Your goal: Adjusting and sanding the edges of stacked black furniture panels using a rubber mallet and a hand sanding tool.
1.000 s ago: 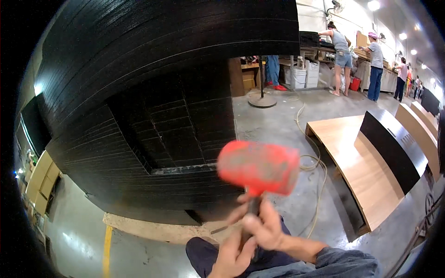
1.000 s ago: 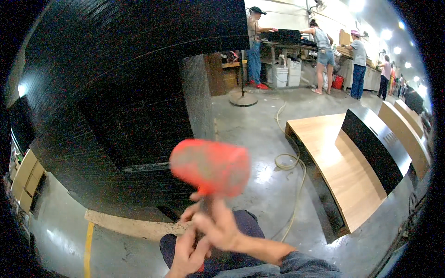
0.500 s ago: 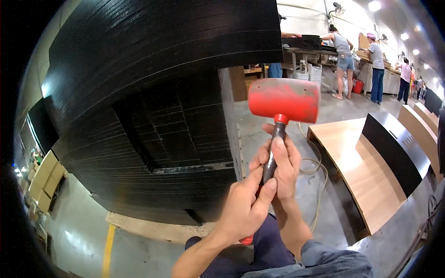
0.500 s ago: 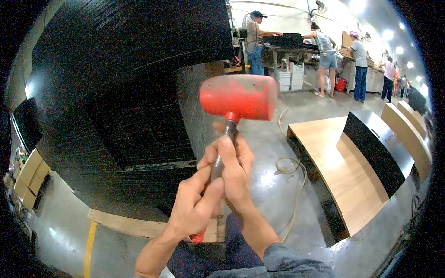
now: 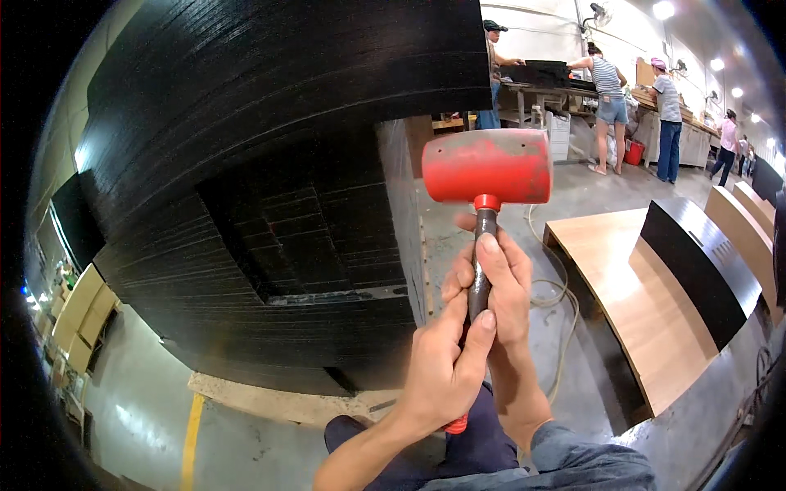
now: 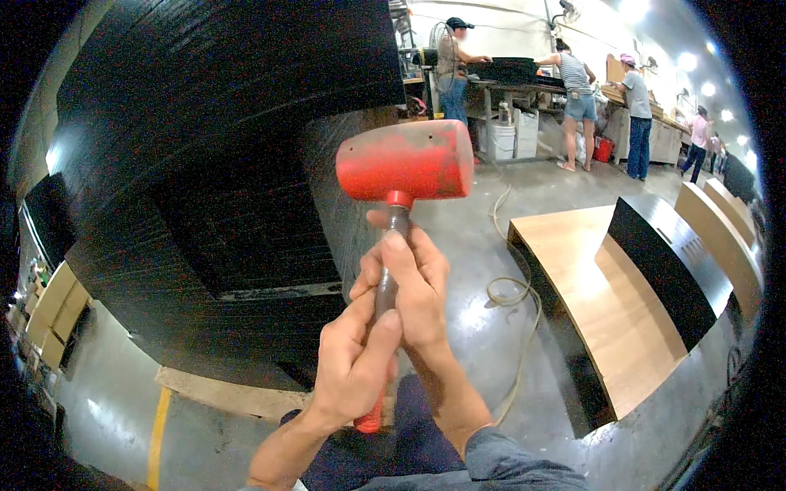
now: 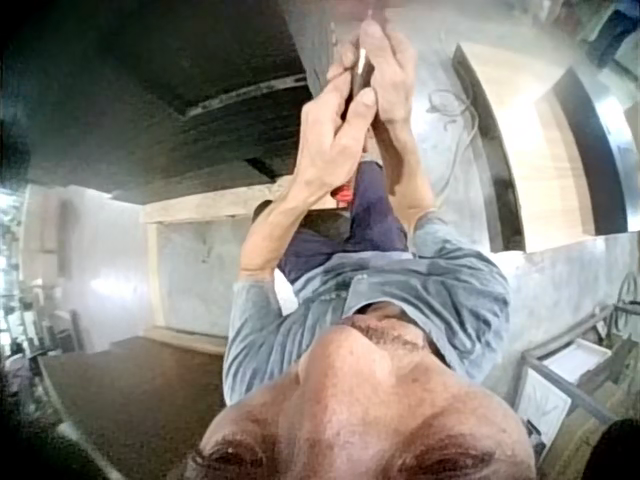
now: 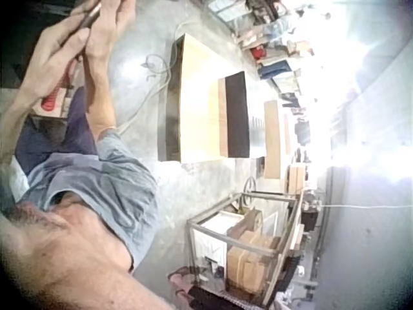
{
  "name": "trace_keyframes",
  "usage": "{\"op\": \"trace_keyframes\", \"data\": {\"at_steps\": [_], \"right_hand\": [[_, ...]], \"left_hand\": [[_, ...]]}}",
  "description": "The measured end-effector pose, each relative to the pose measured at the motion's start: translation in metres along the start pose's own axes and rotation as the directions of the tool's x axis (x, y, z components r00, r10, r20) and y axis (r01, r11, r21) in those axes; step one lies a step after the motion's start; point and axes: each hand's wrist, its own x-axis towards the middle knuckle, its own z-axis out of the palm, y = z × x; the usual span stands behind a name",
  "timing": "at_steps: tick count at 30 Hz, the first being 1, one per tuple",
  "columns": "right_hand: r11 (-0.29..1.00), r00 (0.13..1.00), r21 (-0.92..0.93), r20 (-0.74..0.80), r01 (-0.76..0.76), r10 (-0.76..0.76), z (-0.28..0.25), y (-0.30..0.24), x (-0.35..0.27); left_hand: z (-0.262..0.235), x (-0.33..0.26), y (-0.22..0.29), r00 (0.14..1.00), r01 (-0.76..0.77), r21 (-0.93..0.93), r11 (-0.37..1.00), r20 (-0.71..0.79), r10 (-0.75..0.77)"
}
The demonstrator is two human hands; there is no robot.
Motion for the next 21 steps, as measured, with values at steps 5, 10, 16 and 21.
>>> {"op": "trace_keyframes", "data": {"at_steps": [5,10,16,21], "right_hand": [[0.997,1.0,0.079,0.014,-0.022,0.021,0.018,0.016,0.013],[0.993,0.999,0.12,-0.031,0.011,-0.007,0.028,0.02,0.016],[0.998,0.998,0.048,0.056,-0.042,0.04,0.022,0.024,0.028],[0.998,0.991,0.0,-0.119,0.06,-0.06,0.012,0.03,-0.002]], "left_hand": [[-0.018,0.009,0.004,0.995,-0.052,0.078,0.996,-0.075,0.058],[-0.03,0.014,0.018,1.0,-0.016,0.105,0.994,-0.013,0.017],[-0.021,0.015,-0.008,0.977,-0.121,0.127,0.984,-0.158,0.141],[-0.033,0.002,-0.004,0.994,0.086,0.035,0.996,0.063,-0.088]]}}
